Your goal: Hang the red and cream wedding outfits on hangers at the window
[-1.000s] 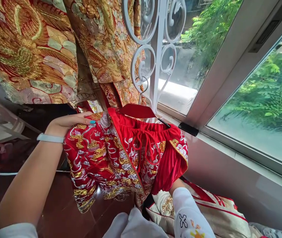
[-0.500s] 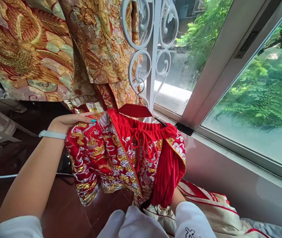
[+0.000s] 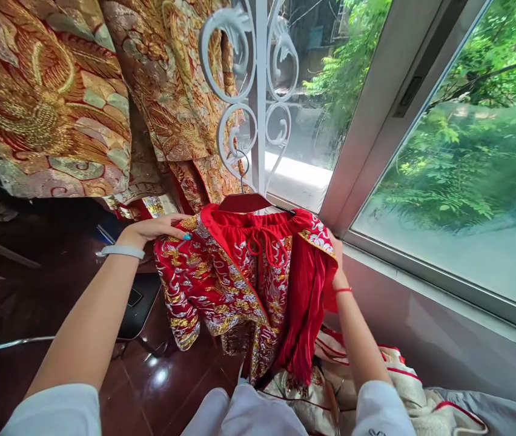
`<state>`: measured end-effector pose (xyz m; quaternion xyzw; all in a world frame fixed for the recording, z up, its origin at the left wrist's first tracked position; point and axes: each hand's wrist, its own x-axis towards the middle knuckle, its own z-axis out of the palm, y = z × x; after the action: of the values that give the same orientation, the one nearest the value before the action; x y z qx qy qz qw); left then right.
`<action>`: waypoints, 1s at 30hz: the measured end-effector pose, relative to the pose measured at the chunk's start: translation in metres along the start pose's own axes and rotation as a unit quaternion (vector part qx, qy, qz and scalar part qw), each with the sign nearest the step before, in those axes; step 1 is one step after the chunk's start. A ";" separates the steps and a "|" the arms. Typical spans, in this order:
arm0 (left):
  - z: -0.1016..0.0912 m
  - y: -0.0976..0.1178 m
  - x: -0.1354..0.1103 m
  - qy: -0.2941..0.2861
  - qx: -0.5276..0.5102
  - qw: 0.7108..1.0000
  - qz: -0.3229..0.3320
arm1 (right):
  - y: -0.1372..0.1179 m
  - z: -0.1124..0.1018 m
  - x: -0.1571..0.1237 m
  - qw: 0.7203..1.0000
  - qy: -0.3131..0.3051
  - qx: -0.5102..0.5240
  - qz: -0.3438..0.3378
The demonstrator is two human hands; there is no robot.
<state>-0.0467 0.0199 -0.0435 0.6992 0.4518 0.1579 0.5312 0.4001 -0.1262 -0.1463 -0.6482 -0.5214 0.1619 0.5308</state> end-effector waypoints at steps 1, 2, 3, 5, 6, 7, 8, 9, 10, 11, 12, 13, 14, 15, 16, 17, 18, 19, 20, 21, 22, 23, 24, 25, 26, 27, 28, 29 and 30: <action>0.001 -0.001 0.003 -0.005 0.003 1.000 0.022 | -0.009 -0.008 0.022 1.000 0.012 -0.021 -0.017; 0.001 -0.002 0.006 -0.009 0.009 0.999 0.044 | -0.019 -0.015 0.041 0.998 0.022 -0.051 -0.039; 0.002 -0.002 0.008 -0.011 0.015 0.998 0.065 | -0.032 -0.022 0.057 0.993 0.037 -0.090 -0.067; 0.002 -0.004 0.014 -0.002 0.029 0.995 0.100 | -0.061 -0.034 0.076 0.975 0.064 -0.175 -0.121; 0.001 -0.004 0.016 0.009 0.036 0.993 0.111 | -0.077 -0.037 0.079 0.964 0.079 -0.209 -0.142; 0.000 -0.005 0.017 0.025 0.043 0.992 0.117 | -0.094 -0.040 0.078 0.956 0.091 -0.232 -0.155; -0.001 -0.006 0.018 0.042 0.048 0.991 0.118 | -0.109 -0.042 0.074 0.950 0.098 -0.245 -0.165; -0.003 -0.007 0.018 0.059 0.049 0.990 0.118 | -0.123 -0.045 0.068 0.947 0.101 -0.250 -0.174; -0.004 -0.008 0.017 0.072 0.048 0.990 0.115 | -0.135 -0.048 0.060 0.946 0.098 -0.247 -0.184; -0.005 -0.008 0.016 0.081 0.044 0.989 0.113 | -0.144 -0.053 0.052 0.948 0.088 -0.237 -0.194; -0.005 -0.008 0.014 0.086 0.041 0.989 0.112 | -0.150 -0.058 0.043 0.952 0.069 -0.223 -0.200; -0.005 -0.008 0.012 0.087 0.039 0.989 0.110 | -0.153 -0.065 0.035 0.957 0.037 -0.204 -0.202; -0.005 -0.007 0.009 0.088 0.041 0.990 0.107 | -0.152 -0.071 0.026 0.962 -0.005 -0.185 -0.198; -0.004 -0.006 0.007 0.087 0.044 0.990 0.103 | -0.148 -0.076 0.017 0.966 -0.052 -0.167 -0.192; -0.002 -0.005 0.005 0.084 0.045 0.991 0.097 | -0.142 -0.079 0.007 0.966 -0.097 -0.156 -0.184; -0.001 -0.004 0.004 0.080 0.041 0.992 0.091 | -0.134 -0.079 -0.003 0.963 -0.129 -0.152 -0.180; 0.001 -0.003 0.003 0.073 0.033 0.993 0.086 | -0.125 -0.075 -0.013 0.960 -0.143 -0.157 -0.181; 0.003 -0.003 0.002 0.067 0.022 0.994 0.082 | -0.116 -0.067 -0.024 0.958 -0.138 -0.169 -0.186; 0.005 -0.002 0.001 0.064 0.011 0.995 0.081 | -0.107 -0.055 -0.034 0.957 -0.119 -0.185 -0.192; 0.008 -0.001 -0.001 0.065 0.003 0.995 0.082 | -0.100 -0.042 -0.042 0.956 -0.092 -0.199 -0.195; 0.011 0.000 -0.002 0.069 -0.002 0.994 0.083 | -0.094 -0.029 -0.049 0.957 -0.065 -0.208 -0.193; 0.013 0.002 -0.004 0.075 -0.002 0.993 0.086 | -0.090 -0.016 -0.054 0.959 -0.041 -0.209 -0.187; 0.016 0.003 -0.006 0.082 0.000 0.993 0.089 | -0.089 -0.005 -0.057 0.962 -0.023 -0.202 -0.180; 0.019 0.004 -0.009 0.088 0.005 0.992 0.092 | -0.090 0.003 -0.057 0.967 -0.008 -0.186 -0.173; 0.022 0.005 -0.011 0.093 0.012 0.991 0.096 | -0.092 0.010 -0.057 0.972 0.011 -0.164 -0.169; 0.025 0.005 -0.013 0.096 0.019 0.990 0.097 | -0.094 0.016 -0.057 0.976 0.032 -0.140 -0.166; 0.027 0.005 -0.014 0.099 0.027 0.990 0.096 | -0.097 0.023 -0.057 0.978 0.052 -0.118 -0.164; 0.029 0.004 -0.014 0.105 0.034 0.989 0.095 | -0.099 0.031 -0.059 0.979 0.068 -0.104 -0.161; 0.030 0.003 -0.012 0.116 0.039 0.988 0.096 | -0.099 0.041 -0.062 0.980 0.070 -0.103 -0.157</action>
<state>-0.0311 -0.0078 -0.0487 0.7368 0.4468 0.2704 0.4295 0.2938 -0.1685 -0.0982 -0.6189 -0.5919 -0.0240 0.5158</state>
